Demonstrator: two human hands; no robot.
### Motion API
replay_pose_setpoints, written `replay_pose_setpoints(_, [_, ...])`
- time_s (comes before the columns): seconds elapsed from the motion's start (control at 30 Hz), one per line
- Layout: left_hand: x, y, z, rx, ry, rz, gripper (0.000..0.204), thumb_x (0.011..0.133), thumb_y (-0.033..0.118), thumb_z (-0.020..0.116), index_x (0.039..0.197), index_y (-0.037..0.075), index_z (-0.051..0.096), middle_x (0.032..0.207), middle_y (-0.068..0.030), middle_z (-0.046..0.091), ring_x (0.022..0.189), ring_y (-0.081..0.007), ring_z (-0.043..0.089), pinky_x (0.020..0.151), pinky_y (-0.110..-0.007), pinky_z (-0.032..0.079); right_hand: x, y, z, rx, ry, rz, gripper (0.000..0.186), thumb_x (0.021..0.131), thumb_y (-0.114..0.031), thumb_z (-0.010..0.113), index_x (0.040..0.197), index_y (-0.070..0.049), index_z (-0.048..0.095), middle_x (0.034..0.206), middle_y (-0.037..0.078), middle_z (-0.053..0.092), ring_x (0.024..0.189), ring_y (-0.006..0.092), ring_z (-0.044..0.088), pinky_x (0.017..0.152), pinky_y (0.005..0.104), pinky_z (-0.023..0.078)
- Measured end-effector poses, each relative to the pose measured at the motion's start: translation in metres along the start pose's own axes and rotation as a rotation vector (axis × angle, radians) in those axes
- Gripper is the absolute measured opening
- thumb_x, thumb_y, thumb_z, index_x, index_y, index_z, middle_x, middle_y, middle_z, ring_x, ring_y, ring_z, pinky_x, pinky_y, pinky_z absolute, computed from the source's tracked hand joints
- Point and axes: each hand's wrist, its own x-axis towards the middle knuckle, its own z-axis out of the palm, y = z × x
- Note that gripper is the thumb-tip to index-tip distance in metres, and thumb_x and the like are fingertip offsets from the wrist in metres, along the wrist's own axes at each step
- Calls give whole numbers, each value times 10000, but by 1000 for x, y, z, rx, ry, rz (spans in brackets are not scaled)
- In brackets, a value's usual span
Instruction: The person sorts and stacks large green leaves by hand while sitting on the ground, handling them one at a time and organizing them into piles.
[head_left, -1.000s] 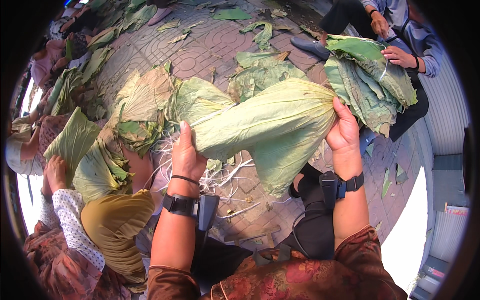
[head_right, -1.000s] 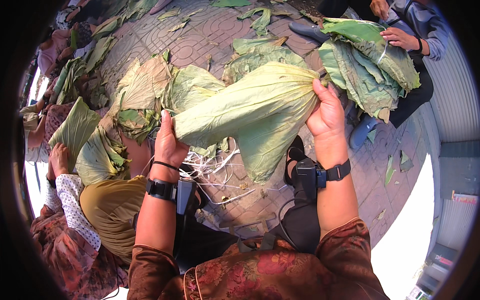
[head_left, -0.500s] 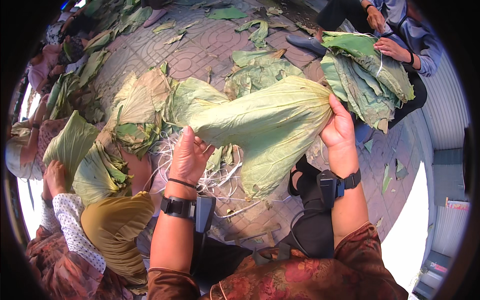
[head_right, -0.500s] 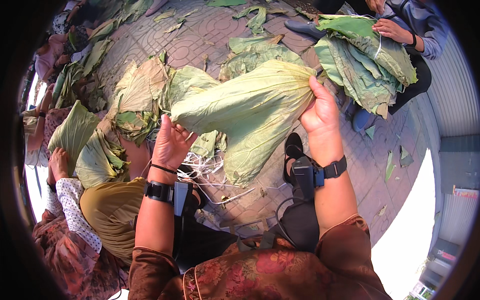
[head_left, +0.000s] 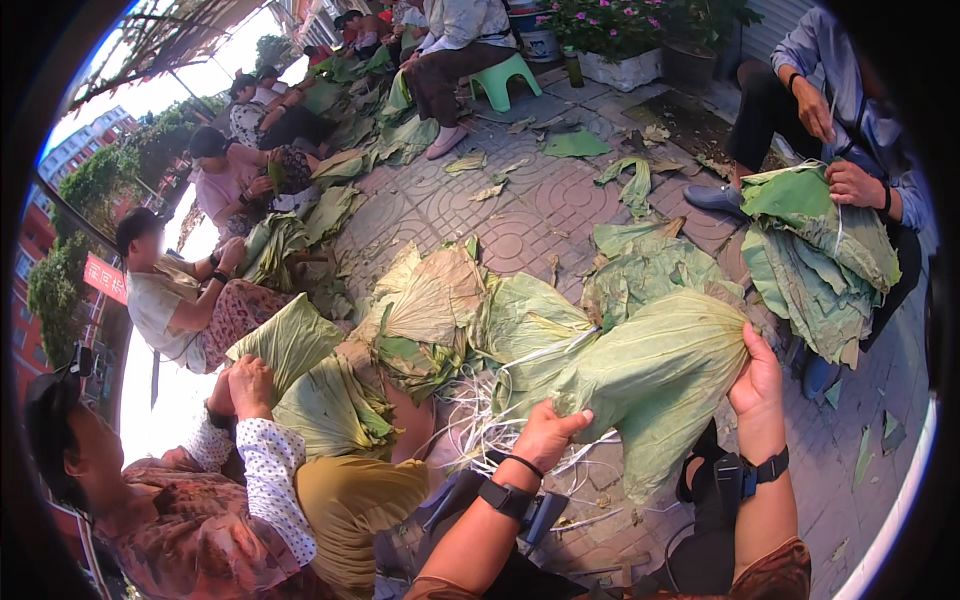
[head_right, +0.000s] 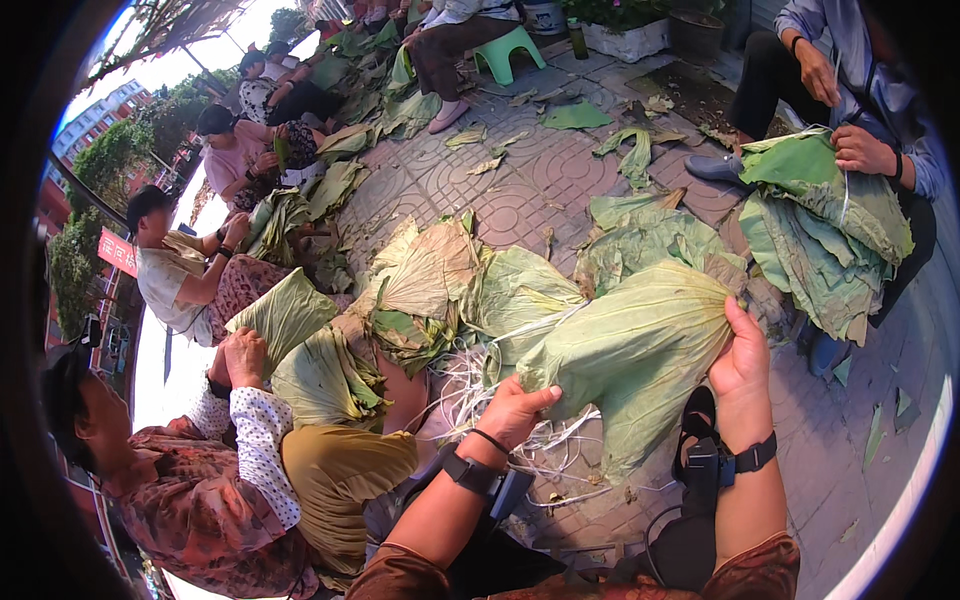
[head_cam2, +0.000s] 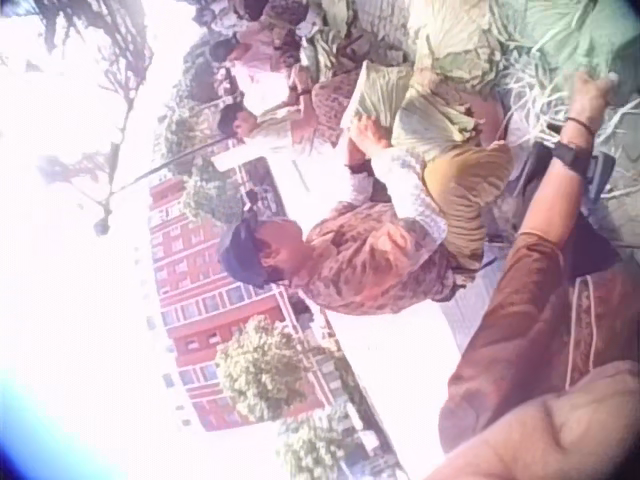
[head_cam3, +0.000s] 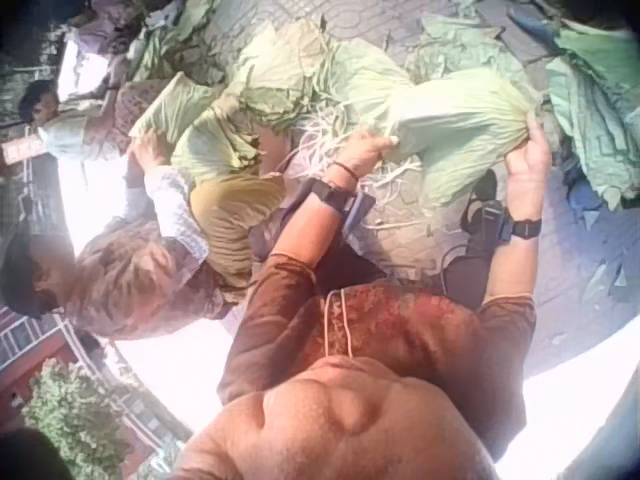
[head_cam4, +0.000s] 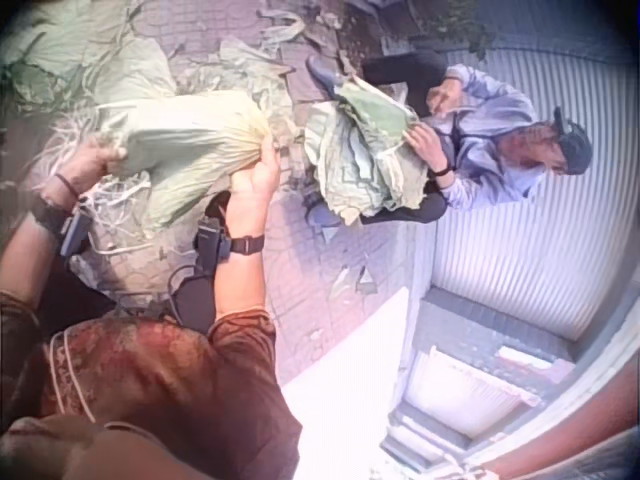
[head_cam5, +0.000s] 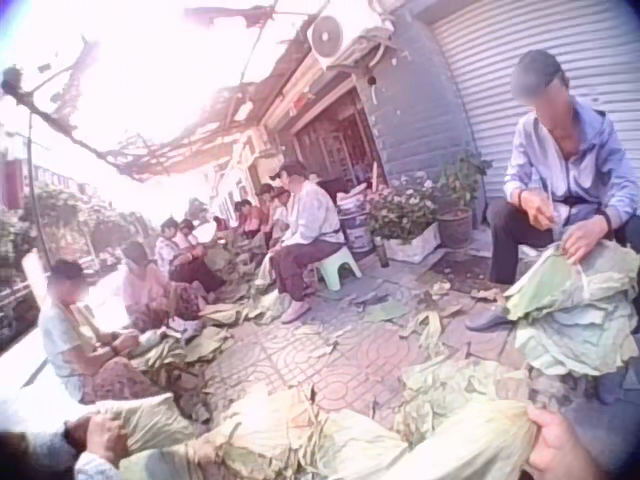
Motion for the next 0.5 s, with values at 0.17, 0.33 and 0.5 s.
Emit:
replay_pose_setpoints(0.17, [-10,29,-7,-247,-130,117,314,707,97,528,985,0,419,904,-78,513,765,-152,511,678,-286,422,-12,-1,-1,-43,-76,-4,244,741,-91,466,958,14,428,926,110,496,842,217,486,746,328,391])
replay_pose_setpoints(0.33, [-23,14,-14,-240,-214,-74,432,697,122,550,1064,3,354,990,-81,473,860,-180,489,745,-321,400,-7,8,-5,-70,-101,9,256,732,-96,481,954,17,425,927,111,491,835,221,485,740,333,394])
replay_pose_setpoints(0.5, [-13,-3,-9,-168,-40,-96,324,694,33,526,997,-4,416,918,-83,509,780,-166,511,686,-290,420,10,3,-24,-76,-75,-2,256,734,-90,479,959,16,421,929,109,490,842,219,482,742,331,390])
